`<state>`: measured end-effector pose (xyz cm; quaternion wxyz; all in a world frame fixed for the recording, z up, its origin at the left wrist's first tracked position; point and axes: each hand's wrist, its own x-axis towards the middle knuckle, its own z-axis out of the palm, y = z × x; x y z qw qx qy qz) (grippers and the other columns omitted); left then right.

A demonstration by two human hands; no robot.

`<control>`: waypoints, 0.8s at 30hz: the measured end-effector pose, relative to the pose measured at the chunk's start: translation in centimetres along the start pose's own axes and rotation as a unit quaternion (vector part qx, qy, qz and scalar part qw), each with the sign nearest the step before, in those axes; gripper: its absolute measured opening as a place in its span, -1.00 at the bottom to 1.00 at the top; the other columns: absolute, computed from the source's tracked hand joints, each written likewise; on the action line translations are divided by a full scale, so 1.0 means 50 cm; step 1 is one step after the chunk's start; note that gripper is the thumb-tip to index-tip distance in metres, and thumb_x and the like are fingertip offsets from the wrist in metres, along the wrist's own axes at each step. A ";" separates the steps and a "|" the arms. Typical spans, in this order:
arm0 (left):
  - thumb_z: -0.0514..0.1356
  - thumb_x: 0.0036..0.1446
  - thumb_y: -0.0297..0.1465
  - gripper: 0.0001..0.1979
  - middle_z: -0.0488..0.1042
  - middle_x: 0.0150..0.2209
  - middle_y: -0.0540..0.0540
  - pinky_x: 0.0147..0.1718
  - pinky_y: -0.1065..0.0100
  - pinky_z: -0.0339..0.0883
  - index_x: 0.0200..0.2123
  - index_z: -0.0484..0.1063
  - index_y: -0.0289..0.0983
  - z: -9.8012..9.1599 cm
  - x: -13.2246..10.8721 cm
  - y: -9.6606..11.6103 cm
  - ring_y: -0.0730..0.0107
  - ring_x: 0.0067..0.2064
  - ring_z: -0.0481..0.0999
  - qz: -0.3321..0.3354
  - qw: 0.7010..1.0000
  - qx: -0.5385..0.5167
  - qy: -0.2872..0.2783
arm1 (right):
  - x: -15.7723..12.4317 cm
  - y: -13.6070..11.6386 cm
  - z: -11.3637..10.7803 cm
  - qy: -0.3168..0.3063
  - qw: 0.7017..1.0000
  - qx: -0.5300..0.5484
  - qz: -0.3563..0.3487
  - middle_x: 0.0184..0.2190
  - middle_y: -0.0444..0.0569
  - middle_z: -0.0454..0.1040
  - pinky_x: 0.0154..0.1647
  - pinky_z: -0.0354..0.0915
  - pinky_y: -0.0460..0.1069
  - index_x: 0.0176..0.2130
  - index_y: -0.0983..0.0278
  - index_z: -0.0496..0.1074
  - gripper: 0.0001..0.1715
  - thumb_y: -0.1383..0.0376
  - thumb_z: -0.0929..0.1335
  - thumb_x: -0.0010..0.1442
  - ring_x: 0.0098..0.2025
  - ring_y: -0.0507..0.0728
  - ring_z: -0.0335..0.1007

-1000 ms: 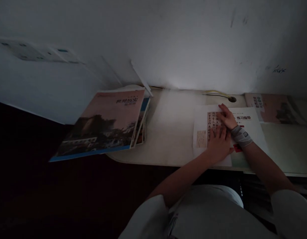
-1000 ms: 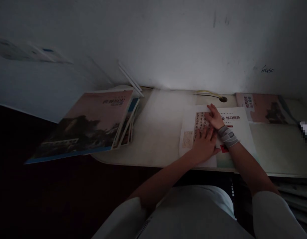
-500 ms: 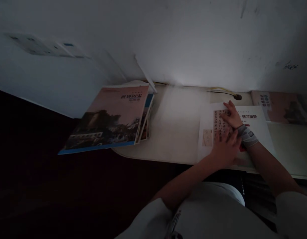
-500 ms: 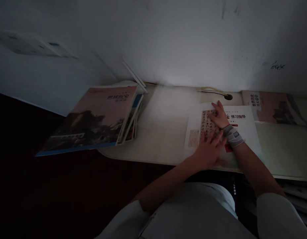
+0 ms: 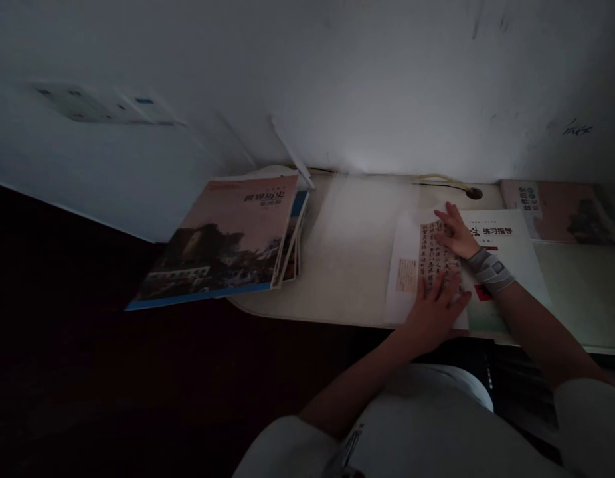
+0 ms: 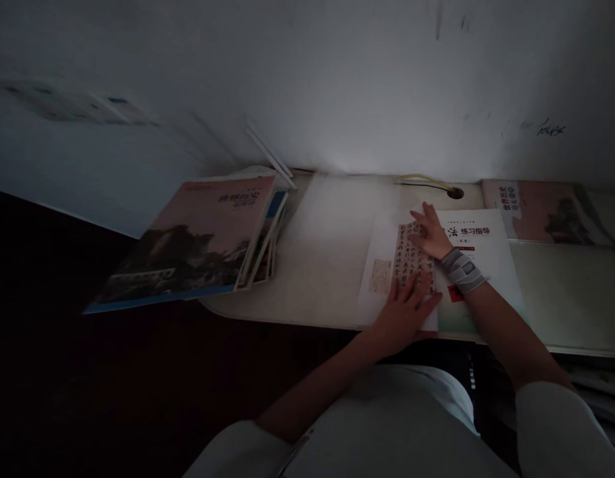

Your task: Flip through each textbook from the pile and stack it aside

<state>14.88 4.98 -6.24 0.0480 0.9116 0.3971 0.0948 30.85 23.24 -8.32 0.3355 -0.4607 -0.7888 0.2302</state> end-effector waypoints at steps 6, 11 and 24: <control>0.16 0.04 0.00 -0.22 -0.13 0.34 -0.33 0.16 -0.30 -0.22 0.24 0.08 -0.25 -0.046 -0.028 -0.013 -0.26 0.33 -0.23 -0.044 0.999 0.022 0.003 | -0.002 -0.004 0.012 0.002 1.000 -0.016 -0.012 0.36 -0.02 -0.15 0.28 -0.17 0.34 0.24 0.11 0.12 -0.27 -0.03 0.27 0.15 0.37 0.25 -0.35; 0.13 0.14 -0.13 -0.35 -0.03 0.32 -0.27 0.19 -0.16 -0.13 0.23 0.08 -0.27 -0.071 -0.006 -0.015 -0.08 0.34 -0.18 0.060 0.998 0.012 -0.020 | 0.000 0.007 0.014 -0.009 0.997 -0.066 -0.030 0.34 0.09 -0.11 0.28 -0.17 0.34 0.19 0.24 0.23 -0.27 0.02 0.32 0.10 0.37 0.31 -0.37; 0.10 0.17 -0.20 -0.59 0.11 0.28 -0.20 0.19 -0.16 -0.11 0.03 0.30 -0.28 -0.054 -0.001 -0.019 0.01 0.31 -0.04 0.133 0.990 0.040 -0.004 | 0.100 0.024 0.007 0.075 0.994 -0.031 0.071 0.16 0.23 0.27 0.24 0.06 0.21 0.14 0.39 0.27 -0.21 -0.08 0.25 0.12 0.22 0.26 0.15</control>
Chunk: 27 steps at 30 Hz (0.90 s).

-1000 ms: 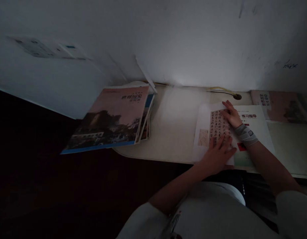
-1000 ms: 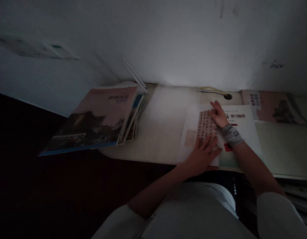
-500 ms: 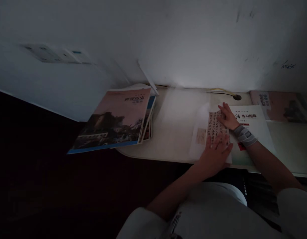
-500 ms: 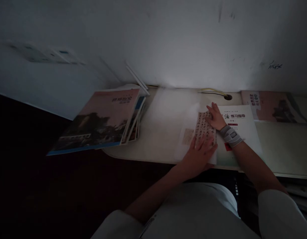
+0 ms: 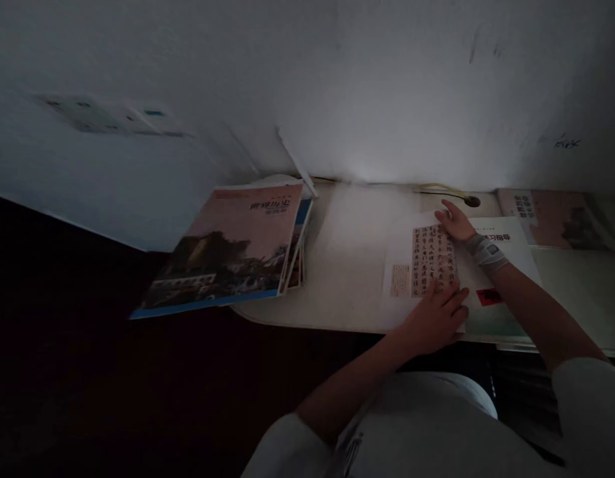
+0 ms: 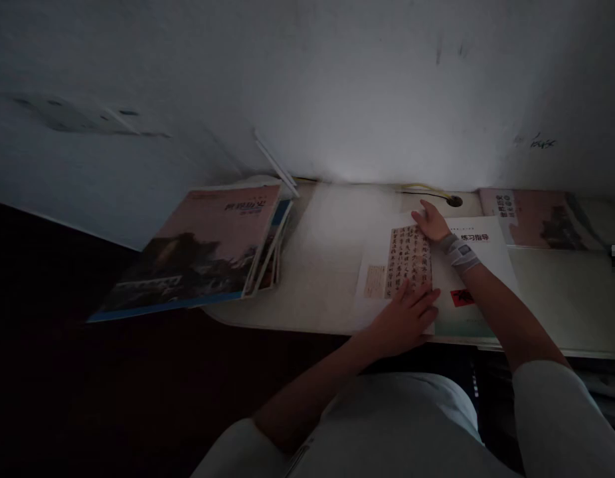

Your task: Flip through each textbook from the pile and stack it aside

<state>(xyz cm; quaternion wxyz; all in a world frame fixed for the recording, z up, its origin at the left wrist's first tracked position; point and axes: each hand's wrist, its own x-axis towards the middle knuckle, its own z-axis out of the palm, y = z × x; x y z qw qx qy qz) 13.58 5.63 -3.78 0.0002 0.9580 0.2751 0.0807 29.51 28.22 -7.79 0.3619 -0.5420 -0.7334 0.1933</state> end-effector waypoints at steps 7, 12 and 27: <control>0.13 0.12 -0.21 -0.56 0.19 0.23 -0.20 0.15 -0.16 -0.05 0.06 0.29 -0.25 -0.026 -0.026 -0.005 -0.06 0.29 -0.01 -0.057 0.998 -0.019 -0.027 | 0.025 0.016 0.010 0.003 0.998 0.066 -0.019 -0.09 0.14 0.50 0.03 0.29 0.16 -0.03 0.36 0.42 -0.32 -0.08 0.19 0.13 -0.07 0.20 0.42; -0.02 0.09 0.10 -0.23 0.12 0.27 -0.30 0.17 -0.17 -0.10 0.21 0.13 -0.31 -0.028 -0.023 -0.003 -0.14 0.31 -0.09 -0.072 0.996 -0.042 -0.032 | 0.013 0.020 0.007 0.002 1.000 0.006 -0.024 -0.22 0.12 0.51 -0.05 0.32 0.16 -0.10 0.37 0.46 -0.46 0.04 0.27 0.10 -0.17 0.21 0.42; -0.09 0.22 -0.18 -0.36 -0.04 0.32 -0.28 0.17 -0.24 -0.13 0.28 0.00 -0.41 0.057 0.075 -0.018 -0.11 0.32 -0.09 -0.295 0.955 -0.014 -0.008 | 0.011 0.001 0.020 -0.021 0.991 -0.108 -0.081 -0.12 0.18 0.47 0.03 0.26 0.10 -0.08 0.40 0.45 -0.49 0.10 0.20 0.22 -0.05 0.21 0.37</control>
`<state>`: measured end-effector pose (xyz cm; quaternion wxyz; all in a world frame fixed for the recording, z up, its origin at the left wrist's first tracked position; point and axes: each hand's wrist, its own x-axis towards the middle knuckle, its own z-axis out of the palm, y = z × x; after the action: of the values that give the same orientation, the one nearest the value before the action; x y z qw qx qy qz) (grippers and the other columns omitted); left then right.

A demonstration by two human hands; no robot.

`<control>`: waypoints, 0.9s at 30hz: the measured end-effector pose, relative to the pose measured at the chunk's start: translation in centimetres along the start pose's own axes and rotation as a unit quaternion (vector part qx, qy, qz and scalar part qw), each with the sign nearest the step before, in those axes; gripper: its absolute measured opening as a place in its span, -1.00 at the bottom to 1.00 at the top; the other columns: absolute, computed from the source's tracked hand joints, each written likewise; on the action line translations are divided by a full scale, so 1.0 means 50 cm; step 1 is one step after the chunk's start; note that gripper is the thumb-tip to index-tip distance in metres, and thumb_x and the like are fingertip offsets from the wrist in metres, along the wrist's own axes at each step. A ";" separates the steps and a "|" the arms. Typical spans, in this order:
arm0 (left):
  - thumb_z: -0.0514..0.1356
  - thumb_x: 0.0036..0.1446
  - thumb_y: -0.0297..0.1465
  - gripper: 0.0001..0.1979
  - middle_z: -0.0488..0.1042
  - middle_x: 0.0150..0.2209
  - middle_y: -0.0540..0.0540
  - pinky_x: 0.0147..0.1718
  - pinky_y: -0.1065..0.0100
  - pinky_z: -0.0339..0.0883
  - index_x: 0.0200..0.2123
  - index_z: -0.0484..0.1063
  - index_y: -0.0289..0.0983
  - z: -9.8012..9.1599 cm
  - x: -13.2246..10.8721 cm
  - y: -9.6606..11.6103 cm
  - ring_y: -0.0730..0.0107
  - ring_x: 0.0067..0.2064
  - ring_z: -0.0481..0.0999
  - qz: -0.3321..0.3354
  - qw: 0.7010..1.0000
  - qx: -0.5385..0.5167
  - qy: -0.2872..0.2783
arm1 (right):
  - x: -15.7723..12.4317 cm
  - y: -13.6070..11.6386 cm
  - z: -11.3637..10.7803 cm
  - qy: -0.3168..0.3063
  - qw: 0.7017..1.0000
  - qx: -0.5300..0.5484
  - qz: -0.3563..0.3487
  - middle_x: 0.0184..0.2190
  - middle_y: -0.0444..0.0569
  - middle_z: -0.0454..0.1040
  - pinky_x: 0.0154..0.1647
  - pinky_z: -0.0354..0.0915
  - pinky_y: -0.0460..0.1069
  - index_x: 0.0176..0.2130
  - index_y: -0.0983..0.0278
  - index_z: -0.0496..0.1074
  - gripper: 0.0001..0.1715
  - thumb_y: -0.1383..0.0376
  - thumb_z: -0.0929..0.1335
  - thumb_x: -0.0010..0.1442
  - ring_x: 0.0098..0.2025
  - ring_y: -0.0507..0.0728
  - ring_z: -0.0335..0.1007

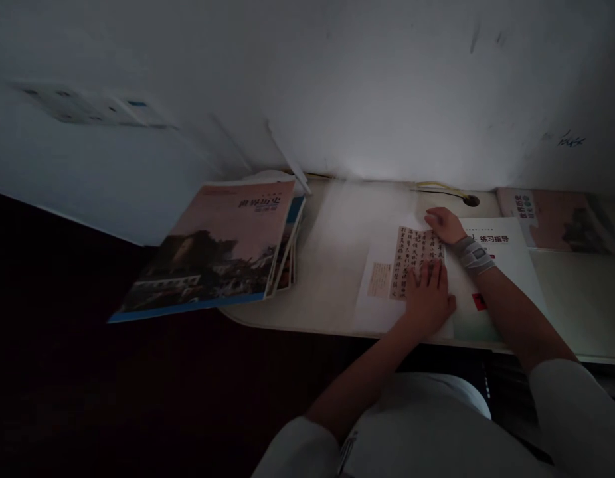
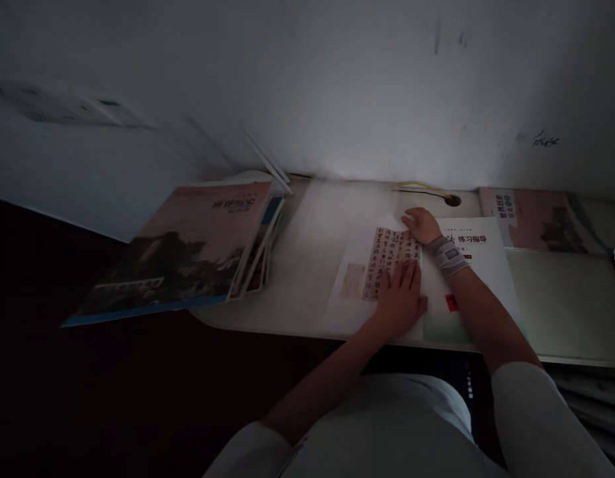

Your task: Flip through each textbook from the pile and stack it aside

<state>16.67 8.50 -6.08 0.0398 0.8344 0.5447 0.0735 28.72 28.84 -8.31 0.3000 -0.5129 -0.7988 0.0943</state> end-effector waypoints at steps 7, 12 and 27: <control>-0.06 0.21 -0.21 -0.37 -0.07 0.33 -0.30 0.18 -0.23 -0.15 0.27 0.00 -0.42 -0.005 0.015 0.021 -0.09 0.32 -0.09 0.006 1.000 0.002 0.007 | -0.010 0.007 -0.025 -0.049 0.994 -0.097 -0.012 -0.03 0.20 0.45 0.08 0.22 0.11 0.00 0.42 0.40 -0.44 0.08 0.16 0.25 0.01 0.24 0.35; -0.10 0.24 -0.22 -0.43 -0.04 0.33 -0.24 0.17 -0.25 -0.13 0.26 0.06 -0.35 0.000 0.015 0.015 -0.08 0.33 -0.10 0.031 1.000 -0.002 -0.004 | -0.026 -0.044 -0.022 -0.142 0.971 -0.188 -0.032 0.21 0.18 0.22 0.21 0.02 0.25 0.15 0.40 0.26 -0.36 0.04 0.11 0.28 0.26 0.32 0.04; -0.25 0.23 0.00 -0.27 -0.04 0.33 -0.25 0.20 -0.23 -0.25 0.30 -0.06 -0.37 0.008 -0.001 -0.020 -0.01 0.34 -0.13 -0.027 1.000 -0.004 0.002 | -0.044 -0.071 0.006 -0.137 0.972 -0.186 -0.053 0.24 0.31 0.11 0.25 -0.13 0.30 0.20 0.47 0.18 -0.14 -0.13 0.05 0.24 0.30 0.36 -0.06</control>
<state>15.80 8.89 -6.61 0.0439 0.8191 0.5669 0.0757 26.49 25.37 -7.76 0.0920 -0.4991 -0.8616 -0.0027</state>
